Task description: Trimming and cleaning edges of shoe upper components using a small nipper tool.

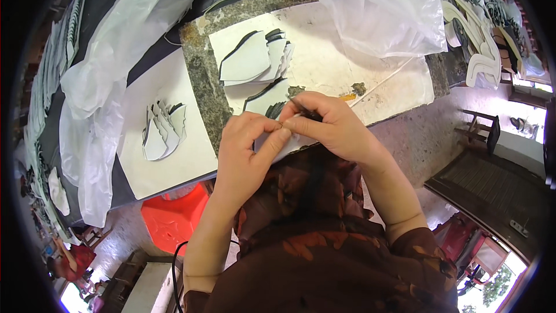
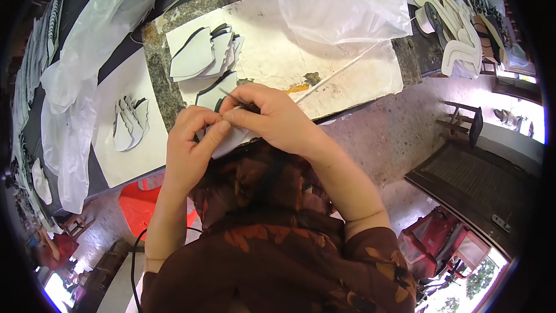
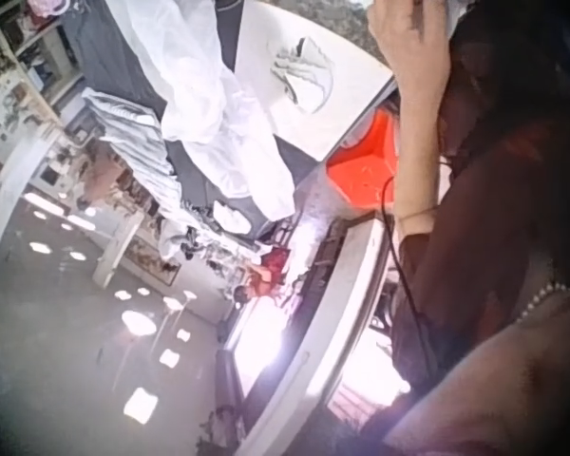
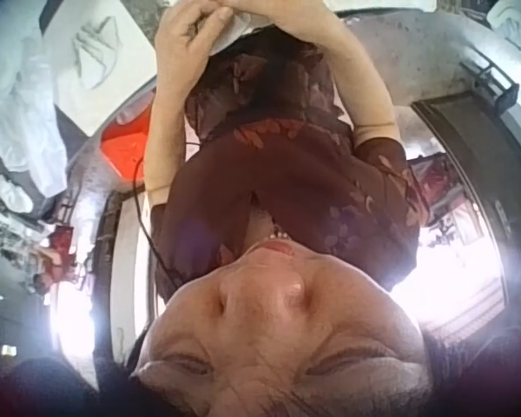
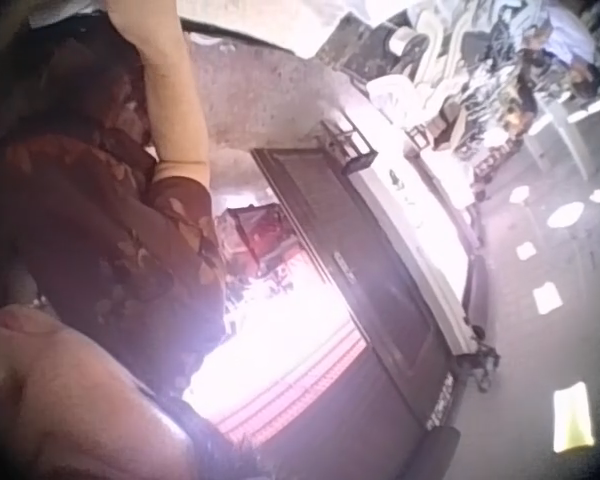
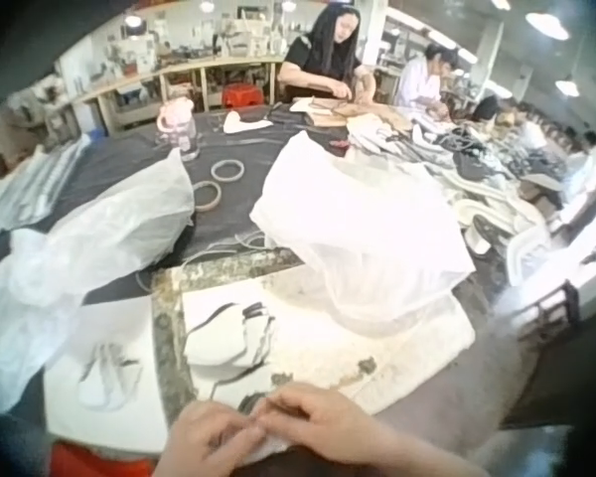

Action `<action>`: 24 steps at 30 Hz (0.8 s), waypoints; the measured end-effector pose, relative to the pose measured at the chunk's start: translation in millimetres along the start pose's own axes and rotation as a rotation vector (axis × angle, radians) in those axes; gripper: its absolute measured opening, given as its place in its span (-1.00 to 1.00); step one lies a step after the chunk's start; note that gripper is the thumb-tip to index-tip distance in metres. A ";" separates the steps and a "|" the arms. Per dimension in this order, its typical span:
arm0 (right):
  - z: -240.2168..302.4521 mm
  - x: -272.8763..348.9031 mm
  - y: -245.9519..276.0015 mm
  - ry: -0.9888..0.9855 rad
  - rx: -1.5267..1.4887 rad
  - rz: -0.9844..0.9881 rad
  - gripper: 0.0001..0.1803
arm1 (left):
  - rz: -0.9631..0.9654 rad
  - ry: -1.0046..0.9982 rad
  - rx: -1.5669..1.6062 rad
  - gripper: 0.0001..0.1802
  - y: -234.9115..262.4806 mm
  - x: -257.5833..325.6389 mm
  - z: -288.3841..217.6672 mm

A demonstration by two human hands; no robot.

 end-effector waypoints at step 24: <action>38.9 9.5 8.3 0.250 0.721 0.164 -0.60 | 0.107 0.531 0.889 -0.80 -3.6 9.8 -10.3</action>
Point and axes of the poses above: each hand's wrist, its own x-axis away from the middle knuckle, its own y-axis out of the back of the hand, z = x × y, the point moved 2 cm from there along -x, towards the middle knuckle, and after that the axes turned 3 degrees about y, right-handed, at the moved point
